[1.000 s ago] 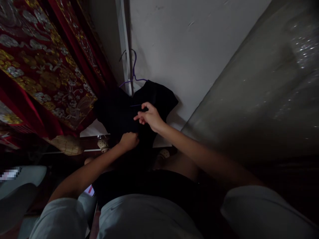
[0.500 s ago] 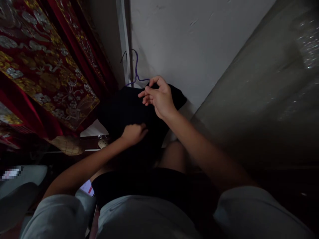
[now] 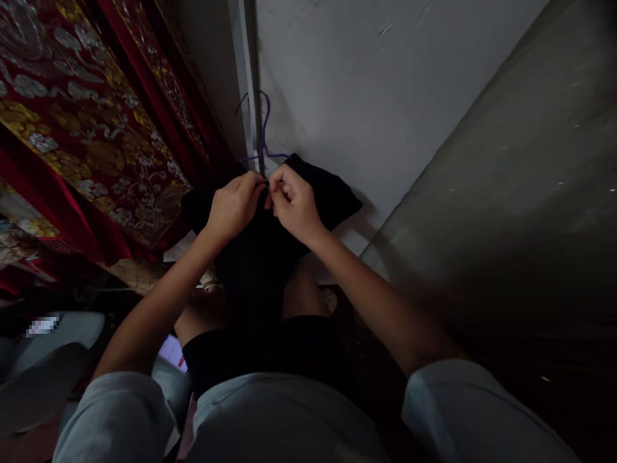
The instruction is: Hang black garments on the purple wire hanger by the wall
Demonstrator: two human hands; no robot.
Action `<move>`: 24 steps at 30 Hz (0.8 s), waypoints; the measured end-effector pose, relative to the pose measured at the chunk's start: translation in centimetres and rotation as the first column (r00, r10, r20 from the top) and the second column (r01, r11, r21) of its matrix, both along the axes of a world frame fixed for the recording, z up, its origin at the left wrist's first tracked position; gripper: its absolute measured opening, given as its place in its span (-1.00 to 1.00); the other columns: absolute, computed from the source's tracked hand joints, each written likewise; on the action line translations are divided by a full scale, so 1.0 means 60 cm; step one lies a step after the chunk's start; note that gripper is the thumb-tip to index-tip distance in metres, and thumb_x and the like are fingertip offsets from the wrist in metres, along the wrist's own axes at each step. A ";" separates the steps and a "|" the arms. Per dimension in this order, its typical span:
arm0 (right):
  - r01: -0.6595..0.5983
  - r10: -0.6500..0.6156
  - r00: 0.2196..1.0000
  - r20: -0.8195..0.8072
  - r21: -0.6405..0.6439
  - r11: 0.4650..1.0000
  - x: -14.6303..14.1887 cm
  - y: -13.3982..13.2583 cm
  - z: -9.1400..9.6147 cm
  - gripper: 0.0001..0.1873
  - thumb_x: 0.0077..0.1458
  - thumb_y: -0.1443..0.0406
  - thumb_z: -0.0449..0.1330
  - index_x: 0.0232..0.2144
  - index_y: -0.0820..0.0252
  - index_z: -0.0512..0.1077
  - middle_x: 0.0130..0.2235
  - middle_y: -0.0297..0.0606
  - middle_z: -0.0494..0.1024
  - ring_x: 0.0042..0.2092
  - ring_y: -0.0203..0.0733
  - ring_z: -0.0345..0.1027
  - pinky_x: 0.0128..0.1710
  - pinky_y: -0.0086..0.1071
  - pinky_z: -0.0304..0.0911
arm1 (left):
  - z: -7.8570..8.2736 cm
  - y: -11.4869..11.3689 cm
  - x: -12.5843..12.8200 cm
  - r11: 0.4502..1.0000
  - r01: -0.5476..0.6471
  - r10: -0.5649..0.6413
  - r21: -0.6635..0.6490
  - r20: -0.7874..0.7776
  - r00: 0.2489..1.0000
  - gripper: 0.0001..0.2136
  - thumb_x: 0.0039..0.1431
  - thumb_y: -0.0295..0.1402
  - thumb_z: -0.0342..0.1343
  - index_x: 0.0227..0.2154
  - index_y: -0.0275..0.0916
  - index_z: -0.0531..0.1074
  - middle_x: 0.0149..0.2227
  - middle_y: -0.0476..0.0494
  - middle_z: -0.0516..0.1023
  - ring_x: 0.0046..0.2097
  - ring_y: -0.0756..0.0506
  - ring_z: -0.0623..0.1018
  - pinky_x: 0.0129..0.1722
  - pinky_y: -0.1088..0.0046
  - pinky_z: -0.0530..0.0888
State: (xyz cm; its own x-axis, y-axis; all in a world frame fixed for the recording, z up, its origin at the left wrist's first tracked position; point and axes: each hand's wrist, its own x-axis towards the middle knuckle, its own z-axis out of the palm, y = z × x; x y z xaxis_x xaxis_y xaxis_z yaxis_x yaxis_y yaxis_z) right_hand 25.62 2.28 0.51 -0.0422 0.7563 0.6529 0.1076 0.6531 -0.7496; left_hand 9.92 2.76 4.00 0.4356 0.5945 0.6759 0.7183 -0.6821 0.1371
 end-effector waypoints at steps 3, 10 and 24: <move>0.113 -0.106 0.984 0.142 -0.042 0.993 -0.020 0.014 -0.053 -0.85 0.20 0.42 0.00 -0.35 0.10 0.31 -0.47 -0.38 0.39 -0.41 -0.26 0.34 -0.34 -0.39 0.24 | 0.006 0.013 -0.030 0.997 -0.048 0.025 0.055 0.354 0.935 -0.82 0.46 -0.23 0.04 -0.11 -0.23 0.43 -0.15 -0.11 0.52 -0.03 -0.08 0.58 0.07 0.43 0.46; -0.025 0.087 0.949 0.302 -0.203 0.979 -0.014 0.000 -0.145 -0.84 0.14 0.42 0.00 -0.33 0.16 0.37 -0.50 -0.38 0.49 -0.50 -0.33 0.30 -0.41 -0.43 0.13 | -0.038 0.089 -0.185 0.933 -0.256 0.324 -0.251 0.896 0.303 -0.72 0.50 -0.35 -0.23 -0.29 -0.25 0.33 -0.28 -0.09 0.46 -0.12 -0.02 0.53 0.02 0.47 0.47; 0.010 0.190 0.952 0.239 -0.647 0.763 0.043 0.003 -0.127 -0.39 0.10 0.50 0.09 0.23 0.43 0.29 -0.65 -0.49 0.36 -0.58 -0.34 0.24 -0.53 -0.50 0.09 | -0.194 -0.033 -0.188 0.735 -0.335 0.133 -0.589 -0.360 0.924 -0.83 0.16 -0.49 0.01 -0.31 -0.29 0.52 -0.24 -0.33 0.65 -0.21 -0.18 0.61 -0.18 0.39 0.45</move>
